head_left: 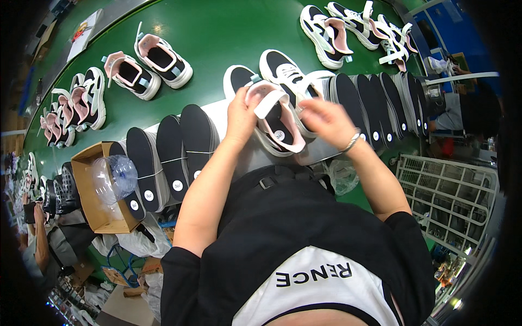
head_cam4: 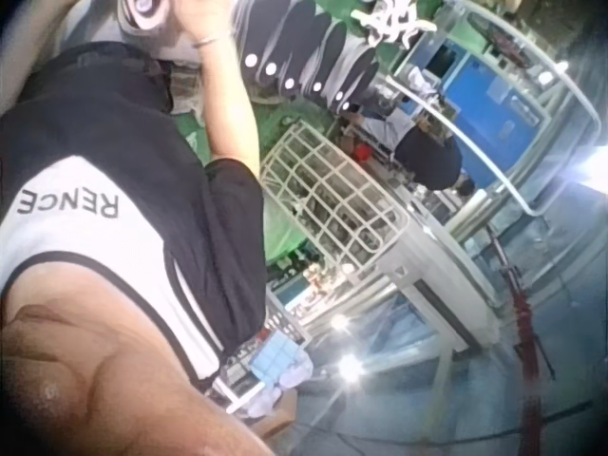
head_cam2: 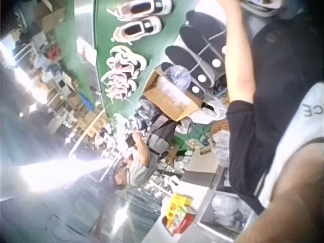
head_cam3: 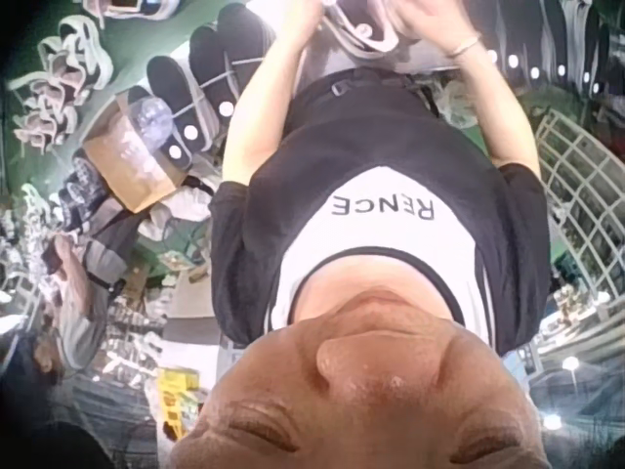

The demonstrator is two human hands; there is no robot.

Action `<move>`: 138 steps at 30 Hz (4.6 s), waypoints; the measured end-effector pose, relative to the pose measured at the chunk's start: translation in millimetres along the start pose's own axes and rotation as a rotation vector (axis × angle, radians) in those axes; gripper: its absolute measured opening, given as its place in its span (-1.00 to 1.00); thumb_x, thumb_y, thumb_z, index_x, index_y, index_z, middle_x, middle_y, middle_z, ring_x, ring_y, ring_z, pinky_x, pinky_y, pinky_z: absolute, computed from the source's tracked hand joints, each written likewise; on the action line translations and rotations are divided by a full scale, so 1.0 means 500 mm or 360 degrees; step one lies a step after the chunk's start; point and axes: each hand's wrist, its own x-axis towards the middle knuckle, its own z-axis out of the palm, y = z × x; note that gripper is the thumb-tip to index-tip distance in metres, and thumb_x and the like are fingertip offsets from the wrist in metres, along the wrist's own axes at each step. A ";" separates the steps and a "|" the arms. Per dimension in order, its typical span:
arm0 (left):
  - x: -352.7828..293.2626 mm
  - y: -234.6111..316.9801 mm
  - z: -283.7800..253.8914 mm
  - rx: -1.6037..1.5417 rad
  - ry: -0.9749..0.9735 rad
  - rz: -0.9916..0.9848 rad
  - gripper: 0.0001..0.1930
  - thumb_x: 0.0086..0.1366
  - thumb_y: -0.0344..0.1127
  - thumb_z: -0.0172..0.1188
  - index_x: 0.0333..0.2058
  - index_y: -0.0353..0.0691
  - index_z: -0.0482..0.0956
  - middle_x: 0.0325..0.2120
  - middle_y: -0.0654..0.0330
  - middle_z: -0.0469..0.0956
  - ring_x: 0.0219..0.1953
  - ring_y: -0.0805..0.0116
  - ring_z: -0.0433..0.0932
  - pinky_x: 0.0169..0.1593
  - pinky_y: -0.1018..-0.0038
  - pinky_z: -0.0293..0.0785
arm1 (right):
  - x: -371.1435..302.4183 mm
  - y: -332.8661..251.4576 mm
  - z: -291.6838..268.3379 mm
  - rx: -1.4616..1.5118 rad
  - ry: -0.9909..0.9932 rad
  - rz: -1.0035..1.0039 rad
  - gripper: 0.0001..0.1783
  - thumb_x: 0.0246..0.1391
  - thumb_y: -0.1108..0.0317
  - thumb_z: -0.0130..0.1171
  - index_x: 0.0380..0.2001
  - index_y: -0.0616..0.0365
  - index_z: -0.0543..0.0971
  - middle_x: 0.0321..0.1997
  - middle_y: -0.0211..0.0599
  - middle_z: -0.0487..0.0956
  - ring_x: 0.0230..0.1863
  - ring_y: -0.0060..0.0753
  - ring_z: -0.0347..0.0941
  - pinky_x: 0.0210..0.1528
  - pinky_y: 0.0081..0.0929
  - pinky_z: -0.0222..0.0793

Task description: The person inserts insoles and various padding components into sneakers, positioning them inside the shoes and pressing them down to ensure a proper fit.

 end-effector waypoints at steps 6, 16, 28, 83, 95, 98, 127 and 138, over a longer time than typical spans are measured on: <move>0.017 0.032 -0.037 0.0220 0.0052 0.0243 -0.77 0.10 -0.40 0.04 -0.25 -0.33 0.38 -0.41 0.06 0.49 -0.36 0.30 0.48 -0.26 0.48 0.36 | -0.092 0.143 -0.023 -0.0079 0.0175 0.0496 -0.74 -0.06 0.34 0.03 -0.27 0.23 0.42 -0.26 -0.22 0.39 -0.32 -0.44 0.34 -0.24 -0.58 0.27; -0.036 0.192 0.108 0.0712 -0.0413 0.1007 -0.38 -0.11 -0.44 0.20 -0.03 -0.37 0.16 -0.10 -0.09 0.27 -0.03 0.02 0.25 0.04 0.33 0.14 | -0.102 0.255 -0.131 -0.0002 0.0849 0.0559 -0.79 -0.12 0.34 0.09 -0.39 0.23 0.47 -0.44 -0.20 0.47 -0.37 -0.38 0.41 -0.29 -0.53 0.32; 0.024 0.114 0.175 0.1224 -0.0496 0.0949 -0.68 -0.18 -0.41 0.10 -0.37 -0.37 0.32 -0.39 -0.03 0.35 -0.29 0.01 0.34 -0.19 0.26 0.28 | -0.141 0.331 -0.216 -0.0887 0.0629 0.1398 -0.43 -0.36 -0.03 0.25 -0.29 0.05 0.35 -0.19 -0.19 0.42 -0.13 -0.20 0.34 -0.13 -0.29 0.21; 0.024 0.045 0.243 -0.0376 -0.0092 -0.0114 -0.83 0.08 -0.42 0.00 -0.33 -0.28 0.28 -0.56 0.23 0.35 -0.51 0.51 0.32 -0.44 0.59 0.27 | 0.027 0.149 0.000 -0.1252 -0.0939 0.0568 -0.83 -0.22 0.38 0.01 -0.51 0.15 0.55 -0.44 -0.10 0.52 -0.34 -0.18 0.45 -0.26 -0.36 0.35; 0.024 0.040 0.250 0.0038 -0.0035 0.0143 -0.79 0.08 -0.38 0.02 -0.30 -0.29 0.29 -0.50 0.15 0.39 -0.43 0.36 0.38 -0.32 0.51 0.31 | 0.057 0.124 0.010 -0.1294 -0.1185 0.1088 -0.75 -0.23 0.38 0.11 -0.35 0.12 0.55 -0.23 -0.23 0.51 -0.16 -0.27 0.43 -0.14 -0.46 0.33; 0.023 0.055 0.251 0.0124 -0.0081 0.0047 -0.80 0.08 -0.39 0.01 -0.30 -0.28 0.28 -0.49 0.13 0.41 -0.42 0.34 0.40 -0.31 0.49 0.32 | 0.054 0.103 -0.003 -0.1431 -0.1100 0.1064 -0.74 -0.08 0.30 -0.01 -0.28 0.01 0.54 -0.19 -0.34 0.51 -0.17 -0.39 0.44 -0.20 -0.57 0.34; 0.024 0.063 0.277 0.0191 -0.0195 0.0069 -0.79 0.10 -0.43 -0.04 -0.26 -0.33 0.25 -0.39 -0.10 0.43 -0.30 -0.01 0.44 -0.23 0.31 0.32 | -0.034 0.149 -0.081 -0.1241 -0.1578 0.0448 -0.66 -0.23 0.23 0.06 -0.31 0.14 0.50 -0.33 -0.16 0.53 -0.16 -0.23 0.42 0.14 -0.03 -0.20; 0.020 0.042 0.284 0.0092 -0.0241 -0.0014 -0.79 0.10 -0.44 -0.05 -0.25 -0.31 0.26 -0.41 0.07 0.37 -0.39 0.31 0.37 -0.29 0.48 0.30 | -0.063 0.157 -0.079 -0.1227 -0.1390 0.0340 -0.70 -0.30 0.37 0.03 -0.37 0.17 0.50 -0.37 -0.12 0.52 -0.20 -0.22 0.43 0.10 -0.21 -0.05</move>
